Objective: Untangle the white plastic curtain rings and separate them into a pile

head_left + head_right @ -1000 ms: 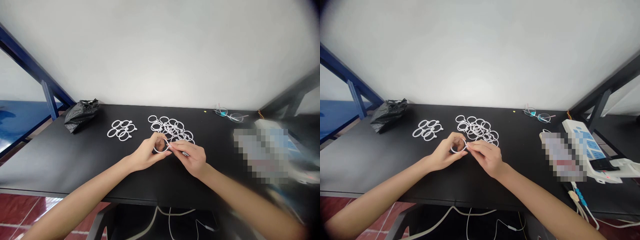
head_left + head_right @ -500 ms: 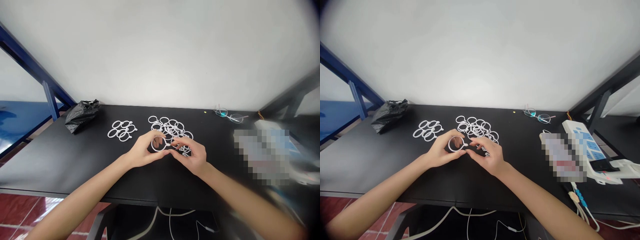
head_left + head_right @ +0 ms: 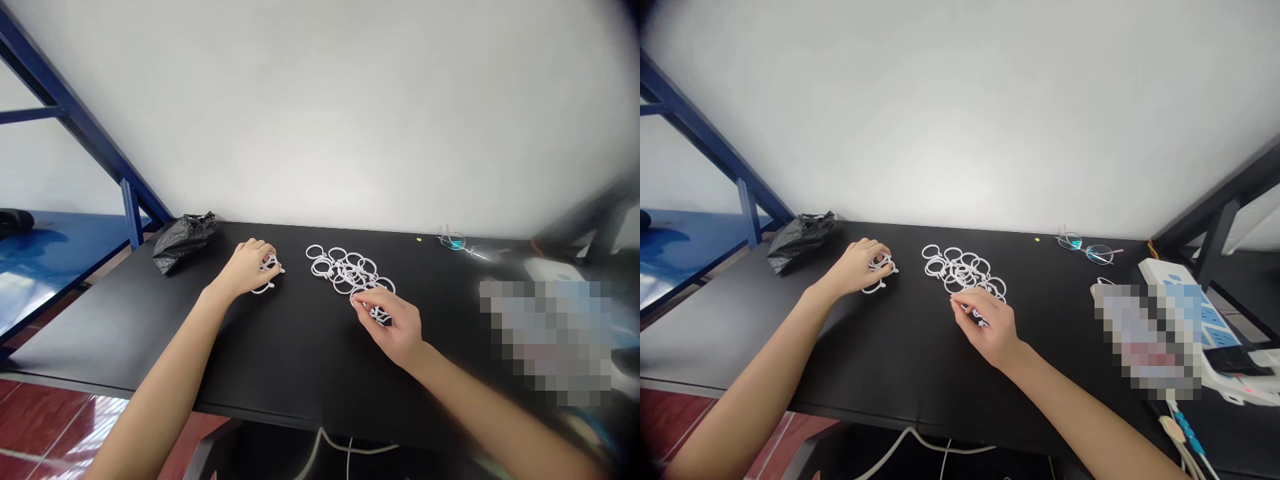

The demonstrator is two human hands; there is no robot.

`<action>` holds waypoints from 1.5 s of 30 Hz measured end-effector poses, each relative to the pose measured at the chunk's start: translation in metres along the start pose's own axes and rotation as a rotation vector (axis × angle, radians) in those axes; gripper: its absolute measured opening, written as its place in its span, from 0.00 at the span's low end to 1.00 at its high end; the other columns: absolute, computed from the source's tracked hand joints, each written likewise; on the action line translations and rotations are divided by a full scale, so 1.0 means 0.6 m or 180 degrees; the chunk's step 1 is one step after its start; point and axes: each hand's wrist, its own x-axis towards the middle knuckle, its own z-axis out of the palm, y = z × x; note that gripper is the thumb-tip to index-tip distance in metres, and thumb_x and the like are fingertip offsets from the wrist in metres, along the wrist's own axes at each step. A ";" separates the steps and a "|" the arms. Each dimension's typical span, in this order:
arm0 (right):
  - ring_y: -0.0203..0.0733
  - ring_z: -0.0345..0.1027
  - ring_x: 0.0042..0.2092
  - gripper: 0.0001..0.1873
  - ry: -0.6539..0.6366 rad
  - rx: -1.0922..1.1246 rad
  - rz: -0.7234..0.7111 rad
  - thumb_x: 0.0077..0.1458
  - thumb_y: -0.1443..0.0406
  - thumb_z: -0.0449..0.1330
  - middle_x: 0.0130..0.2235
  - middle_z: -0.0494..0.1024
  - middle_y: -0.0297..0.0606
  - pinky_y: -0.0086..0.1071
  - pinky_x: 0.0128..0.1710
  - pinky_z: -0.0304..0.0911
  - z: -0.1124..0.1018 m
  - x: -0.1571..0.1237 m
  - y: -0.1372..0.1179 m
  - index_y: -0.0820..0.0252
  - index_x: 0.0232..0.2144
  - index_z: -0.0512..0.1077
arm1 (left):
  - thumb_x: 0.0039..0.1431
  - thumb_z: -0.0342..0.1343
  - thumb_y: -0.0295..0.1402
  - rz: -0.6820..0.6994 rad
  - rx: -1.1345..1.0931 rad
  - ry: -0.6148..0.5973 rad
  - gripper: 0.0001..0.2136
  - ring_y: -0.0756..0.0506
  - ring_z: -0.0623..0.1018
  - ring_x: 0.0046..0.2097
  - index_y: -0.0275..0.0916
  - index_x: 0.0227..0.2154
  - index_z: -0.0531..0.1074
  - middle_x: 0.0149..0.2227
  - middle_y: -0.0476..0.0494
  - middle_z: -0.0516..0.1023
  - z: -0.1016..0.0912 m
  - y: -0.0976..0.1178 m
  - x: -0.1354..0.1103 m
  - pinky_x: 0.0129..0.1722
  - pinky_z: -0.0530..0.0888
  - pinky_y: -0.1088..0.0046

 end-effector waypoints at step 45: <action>0.38 0.72 0.31 0.12 -0.0089 -0.0048 0.0114 0.55 0.76 0.60 0.33 0.79 0.39 0.33 0.28 0.72 0.006 -0.003 -0.003 0.58 0.39 0.76 | 0.63 0.55 0.33 0.0396 -0.2496 0.0292 0.05 0.46 0.78 0.42 0.39 0.38 0.73 0.38 0.44 0.79 0.046 0.136 -0.006 0.46 0.74 0.66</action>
